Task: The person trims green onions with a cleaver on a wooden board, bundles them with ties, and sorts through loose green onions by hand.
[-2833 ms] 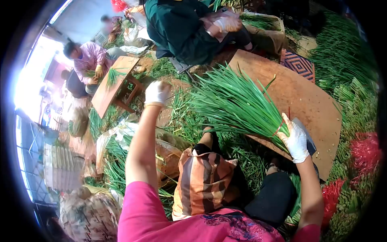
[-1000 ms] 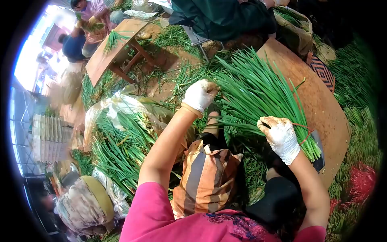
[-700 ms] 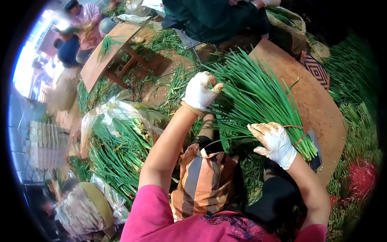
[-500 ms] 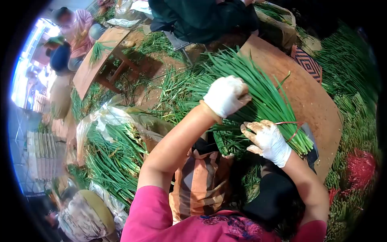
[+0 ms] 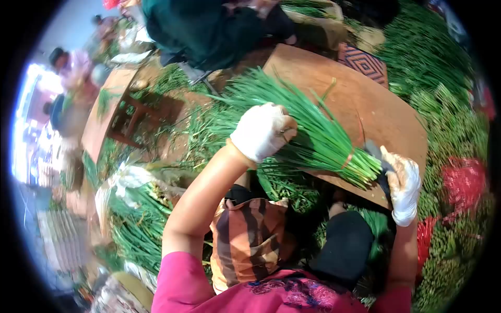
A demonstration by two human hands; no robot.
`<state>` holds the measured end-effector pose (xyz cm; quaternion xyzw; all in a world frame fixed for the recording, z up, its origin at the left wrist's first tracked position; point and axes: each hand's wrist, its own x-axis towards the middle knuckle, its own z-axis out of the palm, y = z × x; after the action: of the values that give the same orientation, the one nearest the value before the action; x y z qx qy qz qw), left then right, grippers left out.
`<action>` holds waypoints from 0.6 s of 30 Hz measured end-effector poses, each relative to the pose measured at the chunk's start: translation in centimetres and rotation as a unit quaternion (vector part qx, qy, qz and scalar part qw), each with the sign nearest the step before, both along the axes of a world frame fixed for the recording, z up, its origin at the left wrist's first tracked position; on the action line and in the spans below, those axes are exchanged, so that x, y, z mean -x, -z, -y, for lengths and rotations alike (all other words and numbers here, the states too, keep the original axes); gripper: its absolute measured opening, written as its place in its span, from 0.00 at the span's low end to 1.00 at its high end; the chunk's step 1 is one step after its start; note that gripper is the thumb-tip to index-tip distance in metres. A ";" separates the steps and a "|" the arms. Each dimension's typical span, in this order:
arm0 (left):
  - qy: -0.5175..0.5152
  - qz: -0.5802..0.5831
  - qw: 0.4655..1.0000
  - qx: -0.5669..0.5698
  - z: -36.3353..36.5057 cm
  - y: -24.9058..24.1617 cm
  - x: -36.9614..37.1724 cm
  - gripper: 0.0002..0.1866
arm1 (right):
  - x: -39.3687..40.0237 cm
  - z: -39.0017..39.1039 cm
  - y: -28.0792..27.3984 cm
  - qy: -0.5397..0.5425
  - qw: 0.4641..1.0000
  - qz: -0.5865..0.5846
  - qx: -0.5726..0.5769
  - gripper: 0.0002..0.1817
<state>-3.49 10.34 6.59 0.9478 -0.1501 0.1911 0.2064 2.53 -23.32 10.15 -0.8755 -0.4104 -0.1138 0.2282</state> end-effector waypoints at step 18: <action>0.020 -0.195 0.964 -0.177 17.9 2.1 -9.7 0.47 | 2.9 10.2 7.7 0.227 0.926 -0.192 0.232 0.46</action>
<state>6.24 -7.59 4.50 0.9850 -0.1569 -0.0315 0.0644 -0.33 -33.47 2.43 -0.9788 -0.1643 0.1061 0.0608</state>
